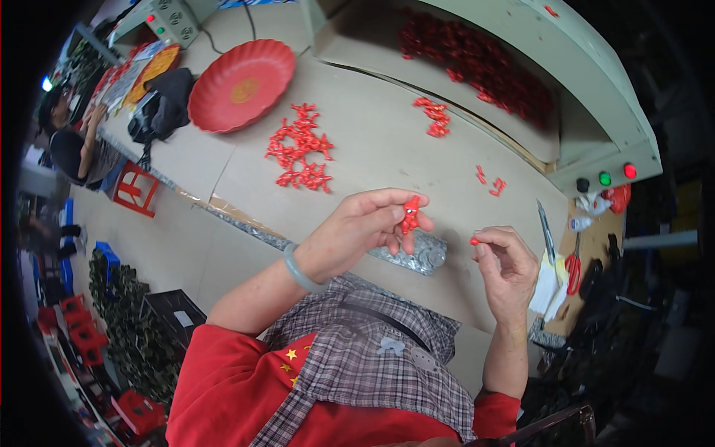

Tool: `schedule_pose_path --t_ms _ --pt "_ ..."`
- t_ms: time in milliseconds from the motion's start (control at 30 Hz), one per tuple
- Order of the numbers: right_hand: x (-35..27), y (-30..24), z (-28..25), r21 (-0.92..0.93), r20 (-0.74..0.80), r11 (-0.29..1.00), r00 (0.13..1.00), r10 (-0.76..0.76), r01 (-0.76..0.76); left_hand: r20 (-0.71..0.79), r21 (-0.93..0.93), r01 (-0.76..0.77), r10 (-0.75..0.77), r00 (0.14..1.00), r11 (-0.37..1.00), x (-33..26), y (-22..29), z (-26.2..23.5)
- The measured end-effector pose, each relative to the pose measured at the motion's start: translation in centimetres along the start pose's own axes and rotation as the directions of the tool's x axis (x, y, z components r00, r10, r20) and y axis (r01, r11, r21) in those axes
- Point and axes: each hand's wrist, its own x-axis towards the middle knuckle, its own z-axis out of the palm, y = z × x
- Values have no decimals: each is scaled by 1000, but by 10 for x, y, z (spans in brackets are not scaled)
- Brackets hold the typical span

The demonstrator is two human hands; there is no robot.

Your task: The person assembles small red plastic components by hand at a workbench, using small pins to join the parts.

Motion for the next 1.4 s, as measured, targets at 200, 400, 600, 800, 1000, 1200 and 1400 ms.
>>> schedule_pose_path --t_ms 200,400,600,800,1000,1200,1400 --pt "-27 -15 12 88 -72 996 997 8 -1 11 121 11 -12 1000 993 -9 -14 18" --pt "-38 -15 27 -116 -44 986 991 -129 123 -23 223 106 -104 994 969 -13 -35 33" --pt "-42 -12 33 -183 -40 968 982 -184 174 -4 436 -55 63 998 899 -14 -48 31" --pt "-44 -11 33 -100 -10 991 996 -88 87 24 650 -144 169 985 747 -12 -46 30" --pt "-48 -7 36 115 2 988 994 105 -105 115 772 -282 312 943 570 -11 -45 31" --pt "-51 -5 35 143 -5 972 982 188 -186 129 803 -238 230 965 547 -13 -48 29" --pt "-54 0 21 188 -21 943 959 282 -273 12 256 159 -167 986 954 -14 -45 24"
